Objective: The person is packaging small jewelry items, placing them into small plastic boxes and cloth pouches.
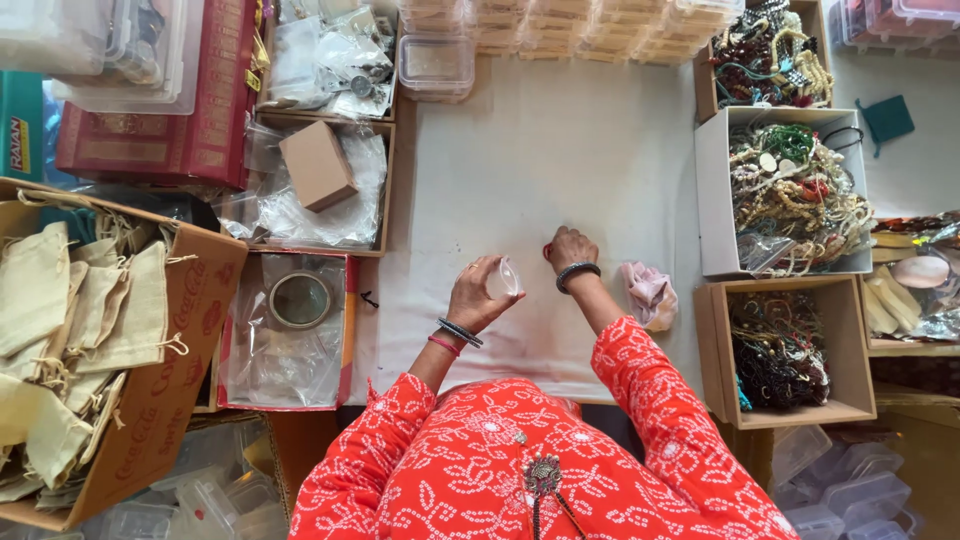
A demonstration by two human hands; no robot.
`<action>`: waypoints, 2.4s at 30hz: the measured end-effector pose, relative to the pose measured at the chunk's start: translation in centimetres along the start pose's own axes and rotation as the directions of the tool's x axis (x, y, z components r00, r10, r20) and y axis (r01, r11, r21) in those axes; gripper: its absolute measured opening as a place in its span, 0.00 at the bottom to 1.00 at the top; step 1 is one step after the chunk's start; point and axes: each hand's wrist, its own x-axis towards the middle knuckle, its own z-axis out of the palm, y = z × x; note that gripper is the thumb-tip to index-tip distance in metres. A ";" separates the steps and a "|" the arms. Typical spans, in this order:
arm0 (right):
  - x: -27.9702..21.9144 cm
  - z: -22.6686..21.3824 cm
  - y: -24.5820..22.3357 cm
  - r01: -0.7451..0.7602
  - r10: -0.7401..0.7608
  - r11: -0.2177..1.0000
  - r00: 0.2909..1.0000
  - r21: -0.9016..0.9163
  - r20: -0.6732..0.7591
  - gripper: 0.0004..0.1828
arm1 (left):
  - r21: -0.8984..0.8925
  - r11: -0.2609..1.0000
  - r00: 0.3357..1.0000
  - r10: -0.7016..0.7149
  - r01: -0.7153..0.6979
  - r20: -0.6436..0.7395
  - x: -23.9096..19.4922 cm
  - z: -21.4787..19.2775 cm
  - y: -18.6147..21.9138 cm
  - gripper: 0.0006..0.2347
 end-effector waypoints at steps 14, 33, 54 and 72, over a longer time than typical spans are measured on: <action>-5.3 -8.6 6.1 -0.067 0.046 0.690 0.998 0.721 0.049 0.13 | -0.039 0.999 0.999 0.025 -0.023 0.035 1.5 0.3 1.5 0.27; -11.6 -16.2 1.7 -0.112 -0.205 0.004 0.972 0.994 0.110 0.13 | -0.113 0.991 0.995 0.076 -0.068 0.065 1.8 1.7 3.5 0.29; -14.5 -21.3 -0.8 0.234 -0.215 0.671 0.970 0.704 -0.118 0.13 | -0.114 0.983 0.982 0.156 -0.144 0.107 1.0 2.3 4.0 0.27; -15.9 -18.5 -1.5 0.205 -0.079 0.592 0.977 0.779 -0.197 0.22 | -0.140 0.986 0.993 0.100 -0.091 0.057 1.1 2.8 4.4 0.26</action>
